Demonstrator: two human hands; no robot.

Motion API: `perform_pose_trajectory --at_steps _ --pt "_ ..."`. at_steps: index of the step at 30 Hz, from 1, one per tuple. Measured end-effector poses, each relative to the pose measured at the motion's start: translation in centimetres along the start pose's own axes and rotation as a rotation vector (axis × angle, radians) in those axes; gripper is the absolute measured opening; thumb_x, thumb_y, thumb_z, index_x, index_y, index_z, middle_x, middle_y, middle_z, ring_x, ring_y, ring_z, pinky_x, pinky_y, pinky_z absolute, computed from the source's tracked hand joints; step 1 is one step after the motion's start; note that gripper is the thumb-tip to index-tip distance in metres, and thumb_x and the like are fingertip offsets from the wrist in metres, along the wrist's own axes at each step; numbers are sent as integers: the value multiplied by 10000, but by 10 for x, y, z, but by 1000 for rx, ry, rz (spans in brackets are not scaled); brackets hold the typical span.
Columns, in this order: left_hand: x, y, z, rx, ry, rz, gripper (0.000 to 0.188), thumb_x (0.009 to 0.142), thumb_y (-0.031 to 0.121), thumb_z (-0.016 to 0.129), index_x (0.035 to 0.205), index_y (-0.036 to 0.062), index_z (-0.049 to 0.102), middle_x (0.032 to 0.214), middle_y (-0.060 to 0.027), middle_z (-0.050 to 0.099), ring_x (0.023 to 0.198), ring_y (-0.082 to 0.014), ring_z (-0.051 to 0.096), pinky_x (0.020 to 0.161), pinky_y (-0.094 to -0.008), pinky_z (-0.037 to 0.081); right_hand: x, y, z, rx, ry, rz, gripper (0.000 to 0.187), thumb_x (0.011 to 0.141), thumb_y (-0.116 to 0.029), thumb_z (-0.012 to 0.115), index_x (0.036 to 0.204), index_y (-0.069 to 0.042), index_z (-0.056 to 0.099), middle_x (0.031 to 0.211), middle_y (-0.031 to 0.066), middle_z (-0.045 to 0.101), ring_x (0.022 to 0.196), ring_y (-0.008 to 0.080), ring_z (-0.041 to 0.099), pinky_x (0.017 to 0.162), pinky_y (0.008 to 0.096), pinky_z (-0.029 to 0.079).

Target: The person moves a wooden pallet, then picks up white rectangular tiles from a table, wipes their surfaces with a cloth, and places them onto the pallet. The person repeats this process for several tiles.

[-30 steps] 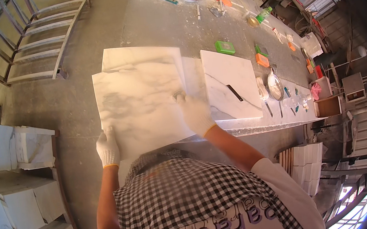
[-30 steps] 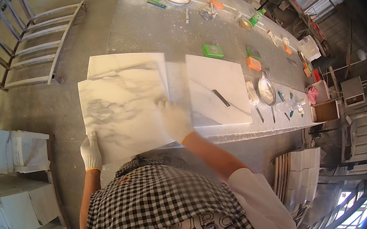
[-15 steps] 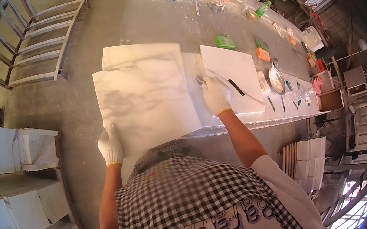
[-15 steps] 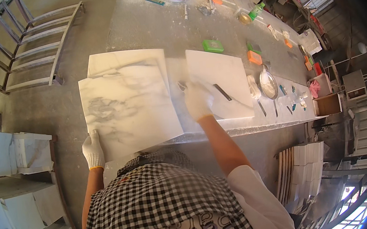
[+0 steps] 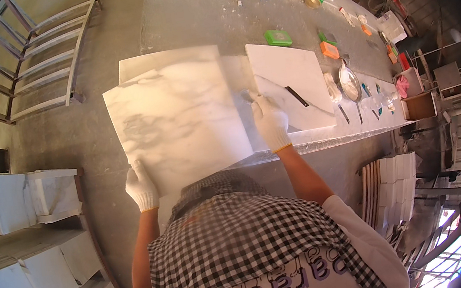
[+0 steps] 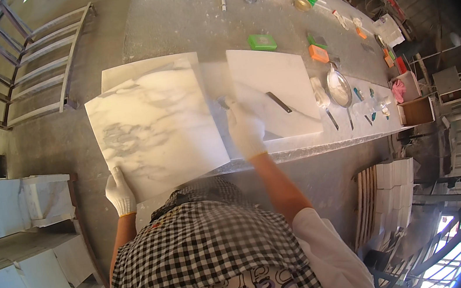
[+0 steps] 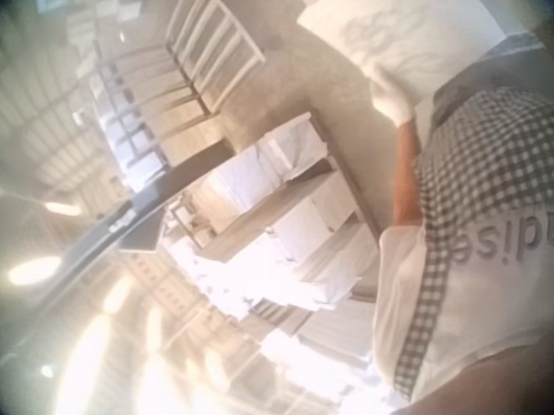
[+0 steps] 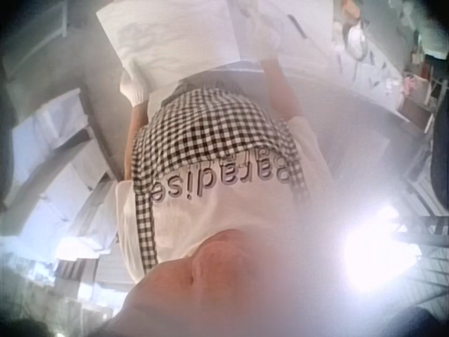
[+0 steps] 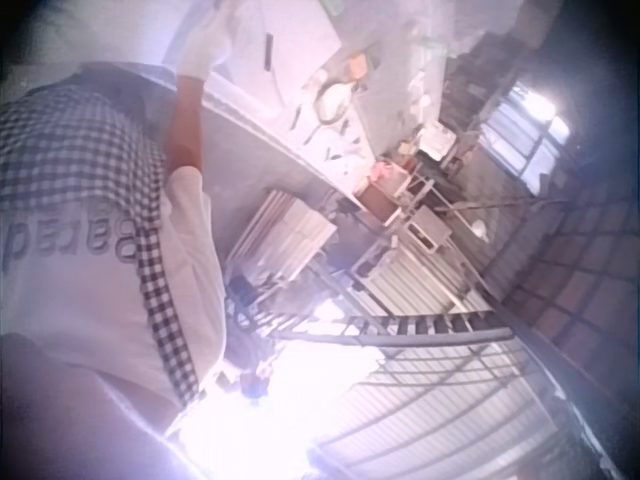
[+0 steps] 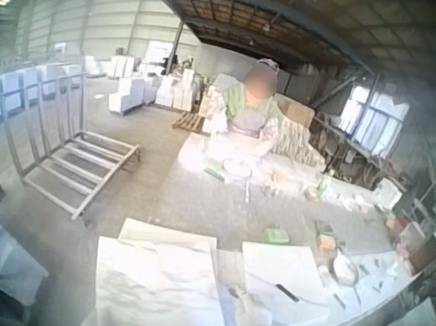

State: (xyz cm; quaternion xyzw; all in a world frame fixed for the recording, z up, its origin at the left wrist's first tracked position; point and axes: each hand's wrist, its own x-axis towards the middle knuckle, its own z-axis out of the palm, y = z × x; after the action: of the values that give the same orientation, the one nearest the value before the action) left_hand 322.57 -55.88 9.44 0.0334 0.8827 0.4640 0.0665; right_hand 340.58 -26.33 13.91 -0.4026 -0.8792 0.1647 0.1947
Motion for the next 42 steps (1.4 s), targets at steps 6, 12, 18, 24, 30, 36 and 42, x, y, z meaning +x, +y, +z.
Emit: perform_pose_trajectory --at_steps 6,12,18,24,30,36,42 --pt "-1 0 -1 -86 -48 -62 532 1006 422 479 777 -42 603 647 -183 538 594 -234 465 612 -403 434 -17 -10 14 255 -35 25 274 947 -205 559 1187 -103 645 1125 200 661 1002 368 642 876 425 511" --pt "0 0 -3 -31 -12 -90 558 1010 428 426 998 -74 669 887 -284 668 795 -356 645 778 -435 489 -14 -5 29 296 -147 79 283 947 -232 562 1167 -80 656 1123 228 658 1027 381 640 870 427 509" --pt "-1 2 -7 -112 -75 -151 573 1013 437 424 1034 -86 657 936 -287 671 830 -351 640 797 -425 482 -16 2 29 264 -141 11 314 946 -263 559 1166 -58 650 1102 233 662 1039 392 635 888 430 497" --pt "0 -4 -6 -79 -97 -163 566 1011 435 432 1065 -83 654 998 -299 670 919 -397 654 830 -443 485 -18 1 27 228 -179 7 325 948 -265 546 1149 -30 649 1097 230 668 1041 391 635 891 426 493" --pt "3 -3 -7 -12 -121 -178 547 1004 439 434 1097 -50 660 1045 -297 666 984 -426 641 872 -461 478 -26 -7 19 189 -142 -34 331 953 -278 539 1119 -18 656 1063 226 675 1013 382 647 868 429 497" --pt "0 11 -13 -41 -151 -220 551 1004 433 428 1060 -60 668 1007 -283 676 942 -402 650 851 -449 482 -36 -10 12 141 -175 40 335 956 -282 547 1098 -1 660 1027 228 679 983 378 654 849 411 499" --pt "-1 14 -15 -23 -151 -189 559 1005 435 422 1040 -64 670 1000 -293 674 933 -420 649 844 -458 483 -41 -11 13 112 -143 32 341 949 -302 564 1100 -15 669 1031 220 685 980 380 655 846 422 502"
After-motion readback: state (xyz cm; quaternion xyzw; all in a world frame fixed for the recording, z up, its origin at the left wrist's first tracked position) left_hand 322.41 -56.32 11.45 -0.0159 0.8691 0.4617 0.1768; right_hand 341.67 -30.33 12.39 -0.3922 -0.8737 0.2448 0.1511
